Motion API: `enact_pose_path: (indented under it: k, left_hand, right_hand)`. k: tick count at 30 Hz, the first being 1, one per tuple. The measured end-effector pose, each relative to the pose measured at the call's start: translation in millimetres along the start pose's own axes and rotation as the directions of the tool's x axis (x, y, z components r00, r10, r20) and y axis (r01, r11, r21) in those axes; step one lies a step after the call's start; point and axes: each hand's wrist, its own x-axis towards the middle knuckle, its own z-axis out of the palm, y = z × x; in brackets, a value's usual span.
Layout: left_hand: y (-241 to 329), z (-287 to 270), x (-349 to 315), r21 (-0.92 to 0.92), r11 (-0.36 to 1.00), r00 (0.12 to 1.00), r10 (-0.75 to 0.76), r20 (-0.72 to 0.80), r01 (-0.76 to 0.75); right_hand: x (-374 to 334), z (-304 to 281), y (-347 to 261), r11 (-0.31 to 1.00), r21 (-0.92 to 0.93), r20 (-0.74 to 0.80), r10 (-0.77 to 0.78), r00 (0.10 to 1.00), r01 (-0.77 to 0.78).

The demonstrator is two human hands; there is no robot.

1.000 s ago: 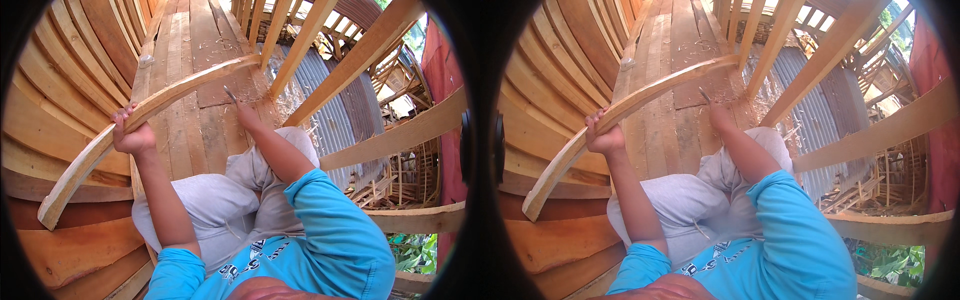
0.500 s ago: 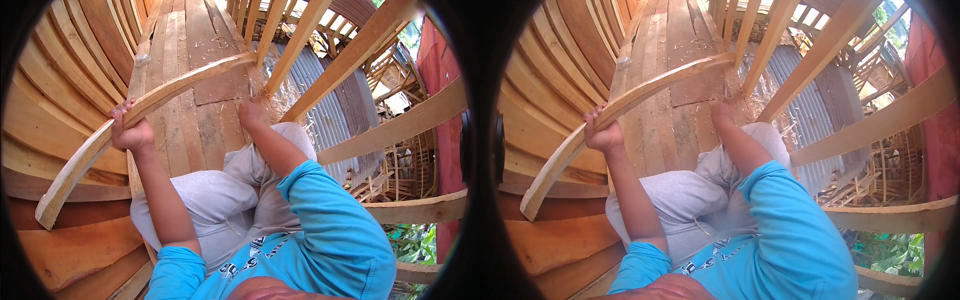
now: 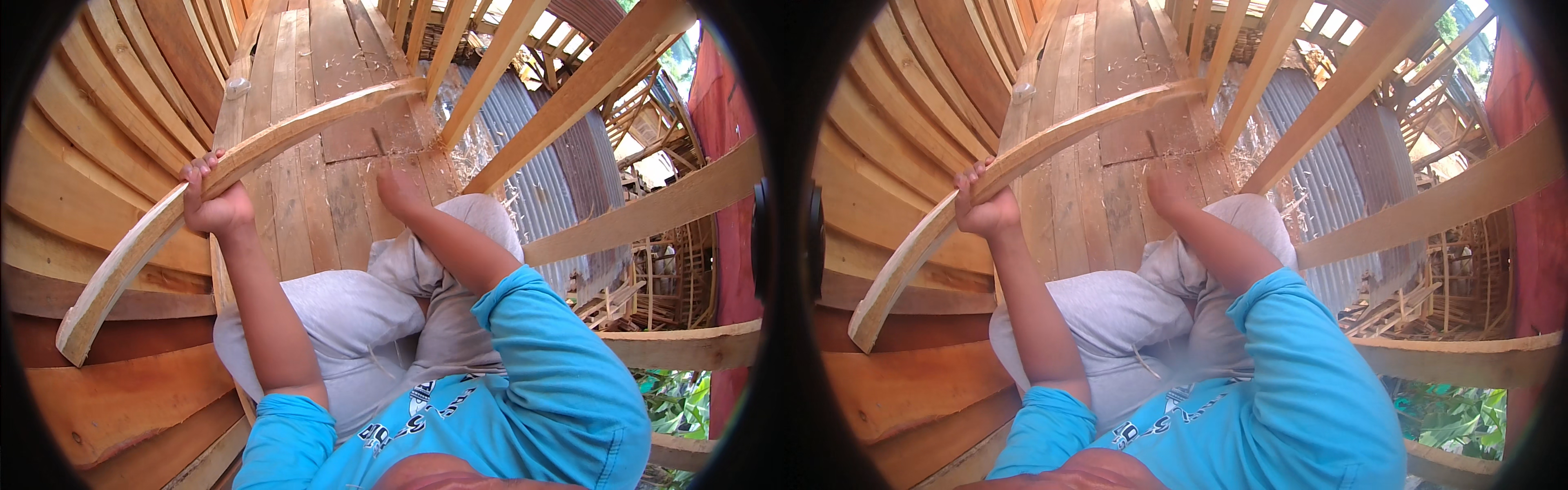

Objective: The person sits cross-legged on a wooden floor and uses a knife to shave and shape a curved wooden plank. The person holds the plank with the left hand and repeatedly scrapes the surface with the knife in the right hand, producing wood shavings.

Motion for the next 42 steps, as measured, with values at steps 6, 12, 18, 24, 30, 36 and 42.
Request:
enact_pose_path:
  k: [6, 12, 18, 24, 30, 36, 42]
  left_hand:
    - [-4.9, 0.9, 0.7, 0.026, 1.0, 1.0, -0.019, 0.021, 0.018]
    - [-2.3, 0.3, 0.5, 0.027, 1.0, 1.0, -0.014, 0.016, 0.013]
    - [-2.7, 0.8, -1.1, 0.046, 0.999, 1.0, -0.013, 0.016, 0.013]
    - [-3.4, 3.7, -1.5, 0.05, 0.999, 0.999, -0.021, 0.032, 0.019]
    - [1.9, -1.1, 0.6, 0.059, 0.998, 1.0, -0.018, 0.023, 0.017]
    - [-5.8, 4.5, -1.5, 0.056, 0.998, 0.999, -0.029, 0.022, 0.027]
    - [13.0, -7.0, 3.3, 0.091, 0.996, 1.0, 0.002, 0.021, -0.004]
  right_hand:
    - [-25.8, 44.0, -26.8, 0.751, -0.085, 0.136, -0.643, 0.754, 0.655]
    - [-24.9, 42.3, -14.6, 0.886, -0.463, 0.162, 0.058, 0.985, 0.024]
    - [-21.8, 33.4, -17.5, 0.96, -0.242, 0.055, -0.134, 0.99, 0.143]
    - [6.9, 60.7, 11.6, 0.912, -0.224, 0.103, 0.372, 0.923, -0.343]
    - [19.3, 41.0, 12.7, 0.824, -0.448, -0.031, 0.372, 0.928, -0.346]
    - [31.8, 83.8, 41.8, 0.912, -0.333, 0.132, 0.298, 0.945, -0.241]
    - [58.8, 45.5, 33.1, 0.618, -0.657, 0.05, 0.606, 0.794, -0.431]
